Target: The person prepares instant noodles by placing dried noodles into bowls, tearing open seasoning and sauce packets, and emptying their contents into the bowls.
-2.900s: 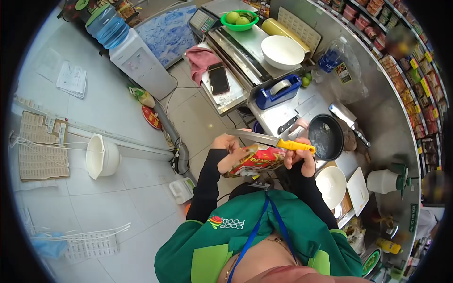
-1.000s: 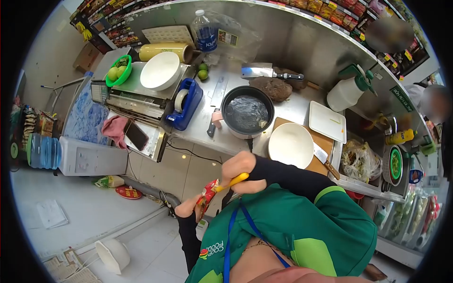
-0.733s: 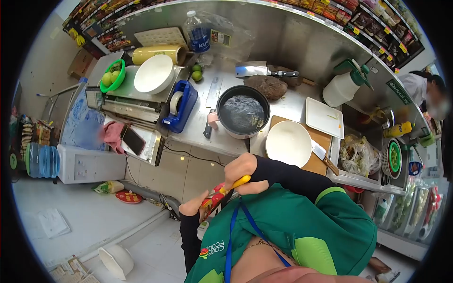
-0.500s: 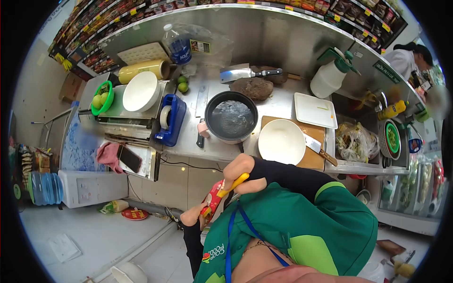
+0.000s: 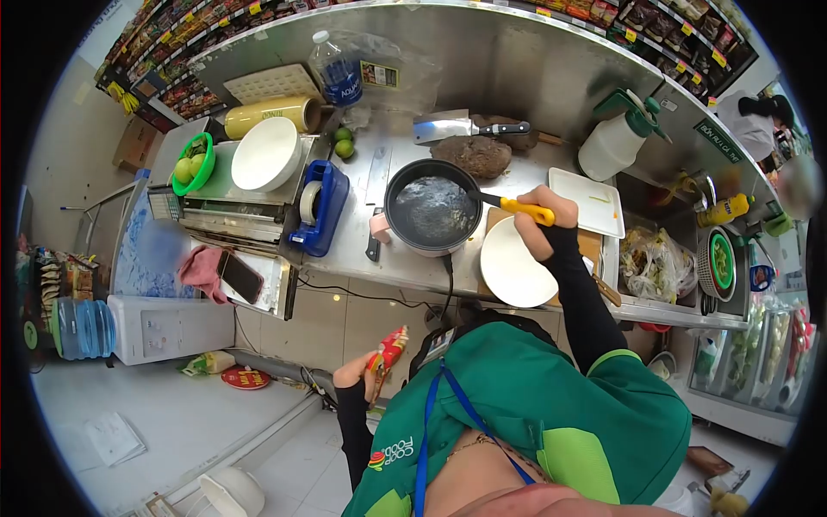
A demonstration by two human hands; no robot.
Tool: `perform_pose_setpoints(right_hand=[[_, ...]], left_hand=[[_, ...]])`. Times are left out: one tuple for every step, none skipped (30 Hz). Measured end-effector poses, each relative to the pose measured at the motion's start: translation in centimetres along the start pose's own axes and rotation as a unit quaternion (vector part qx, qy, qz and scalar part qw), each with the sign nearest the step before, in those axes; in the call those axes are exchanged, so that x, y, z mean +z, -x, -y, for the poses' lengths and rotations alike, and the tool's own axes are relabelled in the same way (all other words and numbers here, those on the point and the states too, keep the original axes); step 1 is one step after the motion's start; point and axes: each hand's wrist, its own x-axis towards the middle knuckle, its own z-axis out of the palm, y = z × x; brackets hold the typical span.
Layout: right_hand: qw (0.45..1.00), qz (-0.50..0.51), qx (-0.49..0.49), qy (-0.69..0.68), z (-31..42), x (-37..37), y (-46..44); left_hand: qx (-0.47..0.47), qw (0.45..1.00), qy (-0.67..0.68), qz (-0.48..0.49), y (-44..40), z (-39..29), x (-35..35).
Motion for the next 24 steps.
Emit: perform_pose_setpoints(right_hand=[[1.0, -0.002, 0.012, -0.002, -0.3, 0.4, 0.0], [1.0, -0.004, 0.023, -0.004, -0.6, 0.7, 0.0], [0.999, -0.006, 0.034, -0.006, -0.9, 0.8, 0.0], [0.999, -0.008, 0.045, -0.009, -1.2, 1.0, 0.0], [0.998, -0.009, 0.055, -0.013, -1.5, 1.0, 0.0], [0.998, -0.01, 0.065, -0.016, -1.6, 1.0, 0.0], [0.998, -0.012, 0.064, -0.018, -1.7, 1.0, -0.1], [0.998, -0.014, 0.063, -0.019, -1.7, 0.9, -0.1], [0.998, -0.016, 0.063, -0.021, -1.7, 0.9, -0.1], [0.998, -0.018, 0.064, -0.02, -1.7, 0.8, -0.2], [0.997, -0.019, 0.065, -0.02, -1.7, 0.7, -0.2], [0.997, -0.022, 0.067, -0.02, -1.6, 0.6, -0.2], [0.997, -0.023, 0.07, -0.023, -1.6, 0.5, -0.2], [0.997, -0.025, 0.072, -0.025, -1.5, 0.4, -0.2], [0.996, -0.029, 0.075, -0.026, -1.5, 0.2, -0.2], [0.995, -0.028, 0.081, -0.054, -1.6, 0.1, 0.0], [0.993, -0.033, 0.085, -0.078, -1.8, -0.2, 0.2], [0.99, -0.042, 0.089, -0.098, -2.1, -0.7, 0.3], [0.982, -0.034, 0.122, -0.137, -2.5, -1.2, 0.6], [0.963, -0.038, 0.152, -0.218, -2.2, -1.6, 0.5], [0.935, -0.023, 0.204, -0.29, -2.2, -2.6, 0.5], [0.897, -0.006, 0.253, -0.363, -2.3, -3.5, 0.5], [0.869, -0.032, 0.255, -0.424, -2.8, -3.6, 0.6], [0.86, -0.035, 0.253, -0.443, -3.1, -3.9, 0.7]], left_hand=[[-0.009, 1.0, 0.008, 0.002, 0.1, -0.1, 0.4], [-0.009, 1.0, 0.0, 0.008, 0.3, 0.1, 0.8], [-0.01, 1.0, -0.008, 0.014, 0.3, 0.3, 1.2], [-0.01, 1.0, -0.016, 0.02, 0.5, 0.6, 1.5], [-0.023, 0.999, -0.032, 0.028, 0.7, 0.8, 1.6], [-0.03, 0.998, -0.034, 0.031, 0.9, 1.1, 1.7], [-0.037, 0.998, -0.037, 0.034, 1.0, 1.4, 1.9], [-0.044, 0.998, -0.039, 0.037, 1.2, 1.7, 2.0], [-0.05, 0.997, -0.049, 0.037, 1.3, 1.7, 2.0], [-0.056, 0.996, -0.06, 0.038, 1.4, 1.7, 1.9], [-0.061, 0.995, -0.071, 0.037, 1.4, 1.7, 1.9], [-0.062, 0.994, -0.082, 0.045, 1.4, 1.4, 1.8], [-0.064, 0.992, -0.094, 0.053, 1.3, 0.9, 1.7], [-0.064, 0.99, -0.107, 0.061, 1.1, 0.7, 1.6], [-0.064, 0.99, -0.102, 0.067, 1.2, 0.9, 1.7], [-0.061, 0.991, -0.097, 0.075, 1.5, 1.4, 1.8], [-0.051, 0.991, -0.091, 0.086, 1.3, 1.7, 2.1], [-0.055, 0.987, -0.112, 0.103, 1.1, 1.8, 2.4], [-0.058, 0.982, -0.135, 0.122, 1.2, 1.8, 2.5], [-0.061, 0.976, -0.157, 0.141, 1.2, 1.8, 2.7], [-0.073, 0.979, -0.13, 0.14, 1.0, 1.9, 3.0], [-0.087, 0.981, -0.103, 0.14, 0.9, 2.1, 3.1], [-0.105, 0.982, -0.076, 0.138, 0.9, 2.4, 3.3], [-0.108, 0.983, -0.072, 0.132, 0.7, 2.4, 3.3]])
